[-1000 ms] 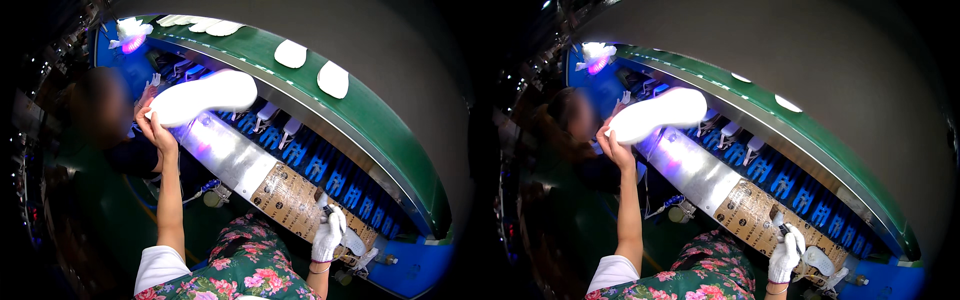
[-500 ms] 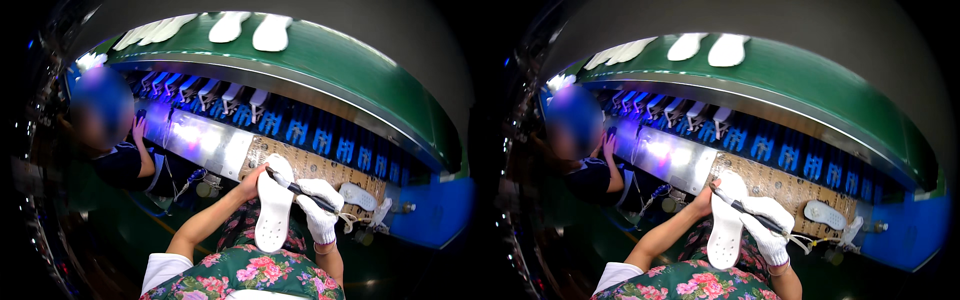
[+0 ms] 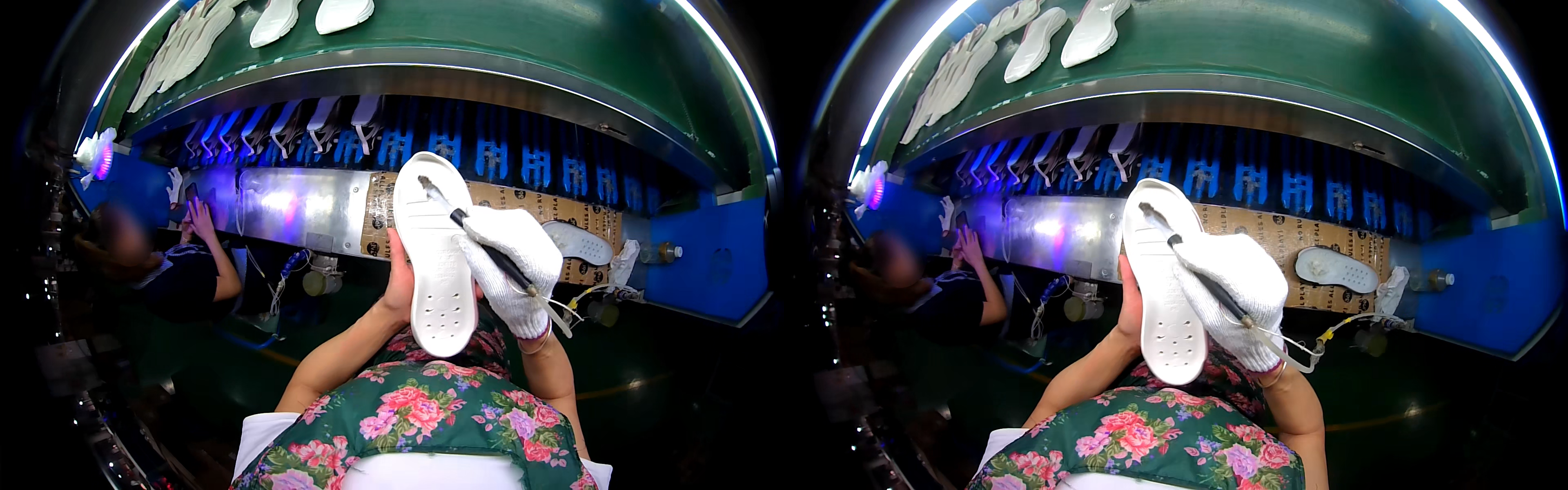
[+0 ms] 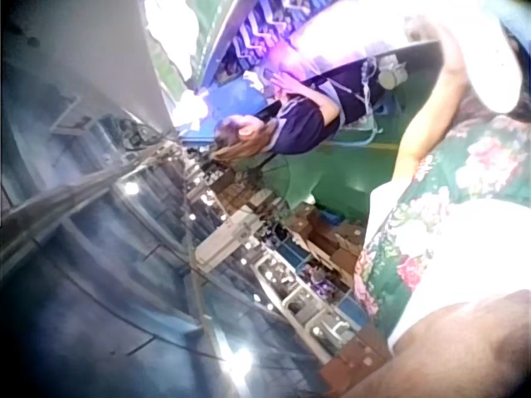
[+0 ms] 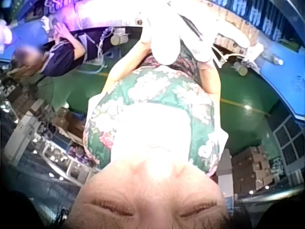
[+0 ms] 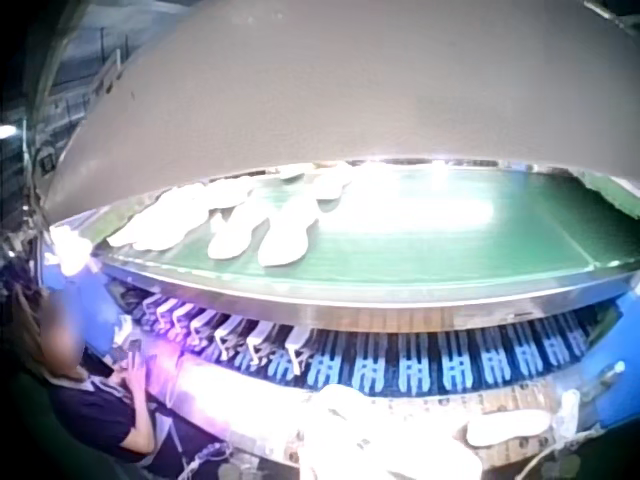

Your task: The person takes shoe soles from an upper conveyor belt, applies adhesive to their surfaces and rims using an applicator brush, and places them back onto the conveyor belt.

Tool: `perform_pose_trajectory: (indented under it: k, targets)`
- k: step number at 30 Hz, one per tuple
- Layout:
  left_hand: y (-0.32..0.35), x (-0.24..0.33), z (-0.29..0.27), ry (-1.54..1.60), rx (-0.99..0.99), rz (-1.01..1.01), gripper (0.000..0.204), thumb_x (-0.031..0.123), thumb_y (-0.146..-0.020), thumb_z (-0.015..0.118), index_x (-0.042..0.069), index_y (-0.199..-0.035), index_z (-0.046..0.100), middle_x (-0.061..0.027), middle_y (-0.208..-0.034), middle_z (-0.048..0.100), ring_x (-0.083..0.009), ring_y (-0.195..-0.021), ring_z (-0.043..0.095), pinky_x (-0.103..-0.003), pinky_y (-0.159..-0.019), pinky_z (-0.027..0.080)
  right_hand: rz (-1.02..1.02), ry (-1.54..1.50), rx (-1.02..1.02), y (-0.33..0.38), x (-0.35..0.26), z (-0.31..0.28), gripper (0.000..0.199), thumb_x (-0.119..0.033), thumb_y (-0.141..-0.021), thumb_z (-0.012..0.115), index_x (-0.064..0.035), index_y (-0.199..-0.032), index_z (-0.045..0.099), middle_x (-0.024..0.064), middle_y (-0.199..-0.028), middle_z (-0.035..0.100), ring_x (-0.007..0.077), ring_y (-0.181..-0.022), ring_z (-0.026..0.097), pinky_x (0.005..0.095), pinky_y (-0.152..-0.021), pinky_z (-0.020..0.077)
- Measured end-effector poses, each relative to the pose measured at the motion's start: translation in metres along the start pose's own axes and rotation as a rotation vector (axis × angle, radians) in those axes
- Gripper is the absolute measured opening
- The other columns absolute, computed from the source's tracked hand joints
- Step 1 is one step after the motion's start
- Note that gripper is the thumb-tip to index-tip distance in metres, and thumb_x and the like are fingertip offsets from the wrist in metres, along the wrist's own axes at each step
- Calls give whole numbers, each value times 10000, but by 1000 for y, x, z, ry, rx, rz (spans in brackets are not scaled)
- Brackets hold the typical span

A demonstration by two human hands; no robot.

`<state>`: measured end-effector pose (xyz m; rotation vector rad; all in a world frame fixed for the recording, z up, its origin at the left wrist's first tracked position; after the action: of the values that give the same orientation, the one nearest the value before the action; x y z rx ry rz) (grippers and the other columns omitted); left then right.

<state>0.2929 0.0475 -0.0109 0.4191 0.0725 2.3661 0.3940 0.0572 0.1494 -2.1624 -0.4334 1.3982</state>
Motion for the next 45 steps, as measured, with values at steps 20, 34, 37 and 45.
perform_pose_trajectory:
  k: [20, 34, 37, 45]
  targets:
    - [0, 29, -6, -537, 84, 105, 1062, 871, -834, 113, 79, -1520, 284, -150, -1442, 474, -280, -1306, 507, -438, -1085, 440, -142, 39, -141, 14, -19, 26, 305, 13, -716, 783, -55, -1009, 732, 131, -951, 721, 288, -836, 696, 348, -752, 546]
    - [-12, 60, -5, -219, -142, 151, 1182, 976, -723, 207, 17, -1378, 429, -218, -1035, 651, -300, -855, 677, -434, -735, 579, 36, -309, -189, 28, -8, 37, 264, -26, -723, 794, -72, -978, 750, 116, -959, 742, 267, -842, 715, 355, -743, 555]
    - [-15, 68, -7, -186, -101, 222, 1211, 991, -693, 214, -5, -1340, 453, -224, -1038, 643, -315, -862, 677, -440, -736, 585, -63, -81, -155, 30, -9, 34, 317, -21, -764, 761, -70, -1076, 733, 105, -1000, 734, 262, -863, 711, 359, -762, 564]
    - [-27, 72, 6, 32, -238, 116, 1233, 1004, -632, 334, -29, -1292, 469, -244, -1058, 607, -359, -910, 664, -494, -716, 590, -75, -176, -150, 27, -17, 37, 285, -2, -710, 801, -64, -980, 734, 97, -934, 739, 268, -809, 714, 354, -711, 558]
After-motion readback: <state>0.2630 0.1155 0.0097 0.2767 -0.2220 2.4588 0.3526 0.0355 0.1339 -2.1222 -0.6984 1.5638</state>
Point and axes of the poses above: each hand's wrist, its own y-axis away from the middle knuckle, its own z-axis out of the palm, x = y × z, the point moved 10 cm from there along -y, towards the middle knuckle
